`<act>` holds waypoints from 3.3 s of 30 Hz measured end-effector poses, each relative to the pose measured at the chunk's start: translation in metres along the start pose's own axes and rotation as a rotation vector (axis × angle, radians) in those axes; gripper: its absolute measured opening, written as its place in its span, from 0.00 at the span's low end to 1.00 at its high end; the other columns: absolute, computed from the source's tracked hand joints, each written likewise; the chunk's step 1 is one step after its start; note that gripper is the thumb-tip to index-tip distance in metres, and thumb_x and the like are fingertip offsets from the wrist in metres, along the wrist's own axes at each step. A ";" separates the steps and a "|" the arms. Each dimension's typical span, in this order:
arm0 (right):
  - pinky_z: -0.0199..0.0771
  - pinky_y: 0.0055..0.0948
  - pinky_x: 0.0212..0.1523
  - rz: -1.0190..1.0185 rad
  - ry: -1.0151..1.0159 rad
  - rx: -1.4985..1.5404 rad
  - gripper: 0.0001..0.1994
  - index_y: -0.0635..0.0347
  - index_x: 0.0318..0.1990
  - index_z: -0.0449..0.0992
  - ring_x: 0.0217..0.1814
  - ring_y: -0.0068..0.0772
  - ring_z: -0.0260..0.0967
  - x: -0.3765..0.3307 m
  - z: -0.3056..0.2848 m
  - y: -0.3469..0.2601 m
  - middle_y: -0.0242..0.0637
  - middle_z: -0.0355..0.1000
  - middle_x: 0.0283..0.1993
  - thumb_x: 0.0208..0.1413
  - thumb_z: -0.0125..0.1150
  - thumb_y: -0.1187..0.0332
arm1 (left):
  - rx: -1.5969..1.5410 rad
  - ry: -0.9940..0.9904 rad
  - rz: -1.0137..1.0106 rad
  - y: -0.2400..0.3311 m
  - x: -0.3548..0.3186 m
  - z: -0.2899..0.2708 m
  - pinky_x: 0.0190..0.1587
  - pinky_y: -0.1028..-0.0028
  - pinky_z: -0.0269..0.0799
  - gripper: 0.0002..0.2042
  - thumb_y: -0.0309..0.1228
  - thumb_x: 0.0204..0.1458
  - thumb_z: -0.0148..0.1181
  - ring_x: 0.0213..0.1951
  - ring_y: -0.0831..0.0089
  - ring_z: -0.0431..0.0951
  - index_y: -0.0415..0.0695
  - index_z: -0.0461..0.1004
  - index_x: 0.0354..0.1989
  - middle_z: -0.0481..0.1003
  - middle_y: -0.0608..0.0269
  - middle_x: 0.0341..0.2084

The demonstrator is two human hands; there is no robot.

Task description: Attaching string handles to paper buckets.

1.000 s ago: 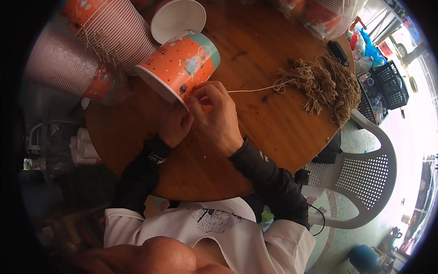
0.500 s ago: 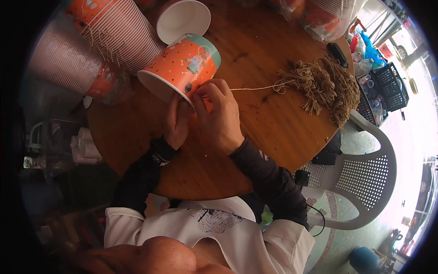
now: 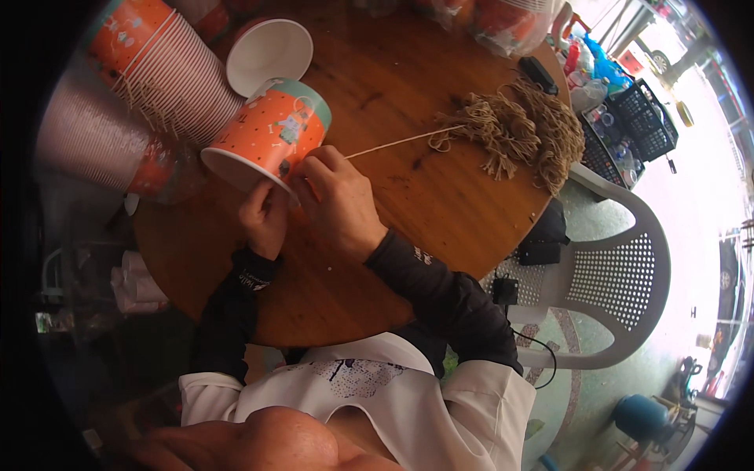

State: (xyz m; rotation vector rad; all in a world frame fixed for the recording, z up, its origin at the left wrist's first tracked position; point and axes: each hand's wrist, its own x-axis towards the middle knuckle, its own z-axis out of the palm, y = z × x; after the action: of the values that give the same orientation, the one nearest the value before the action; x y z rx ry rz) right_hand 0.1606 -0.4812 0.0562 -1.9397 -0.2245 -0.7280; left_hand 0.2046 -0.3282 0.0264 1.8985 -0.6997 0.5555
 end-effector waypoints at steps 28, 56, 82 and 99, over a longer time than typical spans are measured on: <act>0.69 0.36 0.49 -0.049 0.425 -0.648 0.13 0.60 0.48 0.75 0.49 0.42 0.69 0.073 -0.118 0.142 0.42 0.72 0.47 0.55 0.55 0.74 | -0.399 -0.033 0.103 0.027 -0.008 -0.048 0.40 0.69 0.75 0.06 0.16 0.54 0.47 0.35 0.66 0.79 0.37 0.71 0.35 0.74 0.53 0.35; 0.72 0.22 0.26 0.550 -0.426 0.447 0.08 0.66 0.42 0.72 0.25 0.19 0.70 0.002 0.002 0.005 0.31 0.73 0.29 0.57 0.58 0.73 | -0.518 -0.058 -0.142 0.013 0.038 -0.014 0.42 0.77 0.77 0.05 0.20 0.59 0.54 0.37 0.75 0.80 0.34 0.74 0.41 0.78 0.59 0.35; 0.71 0.20 0.33 0.443 -0.054 0.543 0.11 0.64 0.45 0.75 0.33 0.23 0.72 0.011 -0.030 -0.004 0.33 0.74 0.38 0.55 0.64 0.72 | -0.762 -0.332 -0.692 0.020 0.031 -0.015 0.29 0.86 0.62 0.07 0.30 0.57 0.59 0.28 0.87 0.71 0.39 0.77 0.37 0.76 0.71 0.27; 0.72 0.23 0.33 0.097 0.001 0.174 0.05 0.64 0.38 0.76 0.33 0.26 0.72 0.004 -0.018 0.007 0.36 0.74 0.35 0.54 0.62 0.76 | -0.774 -0.339 -0.644 0.028 0.034 -0.017 0.30 0.83 0.68 0.07 0.31 0.57 0.61 0.27 0.85 0.71 0.39 0.78 0.37 0.75 0.72 0.26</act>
State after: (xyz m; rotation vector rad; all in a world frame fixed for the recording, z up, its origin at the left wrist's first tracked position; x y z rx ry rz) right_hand 0.1599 -0.5009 0.0592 -1.7721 -0.1856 -0.6254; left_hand 0.2090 -0.3299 0.0735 1.3553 -0.3803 -0.4136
